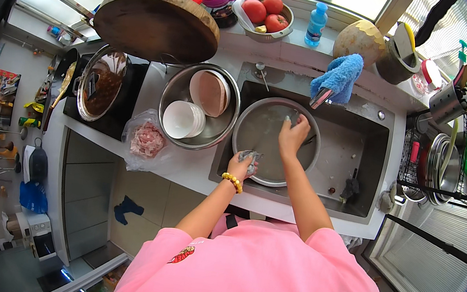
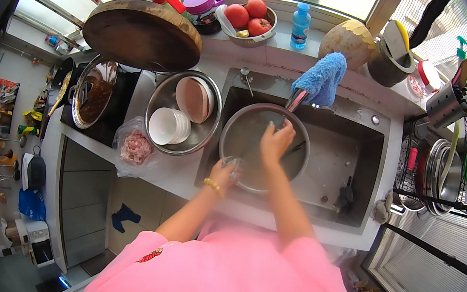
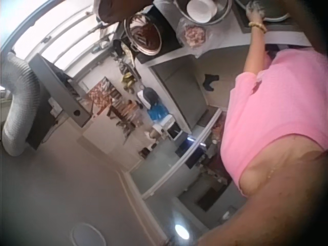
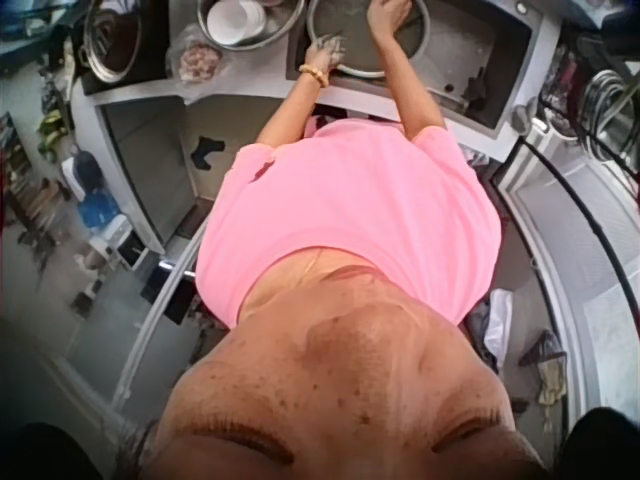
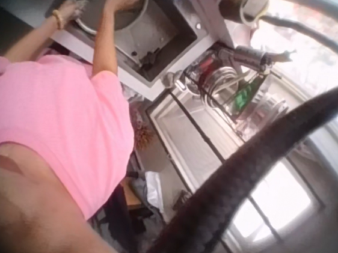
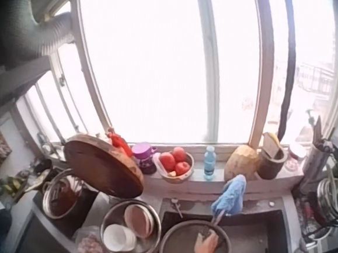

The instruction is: The person washes various kitchen items in a sink using a cloth and running water. They scrub a small bowl, a pair of chopsticks, and a large metal bowl, then rinse each item and place them aside.

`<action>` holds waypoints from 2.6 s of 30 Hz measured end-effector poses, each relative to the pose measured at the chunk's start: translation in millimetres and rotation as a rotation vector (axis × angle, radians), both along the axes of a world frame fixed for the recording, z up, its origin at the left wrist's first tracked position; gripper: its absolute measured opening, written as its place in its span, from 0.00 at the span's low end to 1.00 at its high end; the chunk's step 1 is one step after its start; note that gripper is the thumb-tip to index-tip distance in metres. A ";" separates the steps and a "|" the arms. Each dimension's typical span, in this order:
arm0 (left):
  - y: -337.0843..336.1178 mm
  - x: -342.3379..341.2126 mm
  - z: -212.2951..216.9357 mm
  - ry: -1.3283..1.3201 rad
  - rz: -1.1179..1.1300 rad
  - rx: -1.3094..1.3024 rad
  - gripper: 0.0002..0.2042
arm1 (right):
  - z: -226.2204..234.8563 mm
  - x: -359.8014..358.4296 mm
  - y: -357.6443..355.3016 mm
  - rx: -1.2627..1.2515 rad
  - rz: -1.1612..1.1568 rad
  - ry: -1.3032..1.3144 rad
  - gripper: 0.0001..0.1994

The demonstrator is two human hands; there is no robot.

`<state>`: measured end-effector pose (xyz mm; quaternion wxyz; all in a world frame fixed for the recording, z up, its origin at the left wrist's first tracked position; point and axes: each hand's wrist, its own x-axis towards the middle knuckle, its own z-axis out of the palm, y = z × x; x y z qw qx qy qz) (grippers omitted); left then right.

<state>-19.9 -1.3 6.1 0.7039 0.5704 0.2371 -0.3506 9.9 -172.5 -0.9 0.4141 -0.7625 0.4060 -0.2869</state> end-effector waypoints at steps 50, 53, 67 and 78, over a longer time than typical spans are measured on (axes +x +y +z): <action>-108.8 41.7 -16.4 -0.234 -0.174 0.369 0.24 | 6.4 -61.7 -3.6 -0.117 0.810 0.510 0.08; -120.0 51.0 -28.2 -0.440 -0.097 0.434 0.24 | 36.2 -68.7 -5.8 0.085 0.753 0.496 0.13; -116.2 111.0 -0.2 0.079 0.192 -0.437 0.21 | 84.6 -116.0 -71.8 0.673 0.666 0.291 0.07; -121.0 46.9 40.9 -0.062 -0.267 -0.528 0.09 | 70.4 -81.6 -58.5 1.508 0.604 0.171 0.12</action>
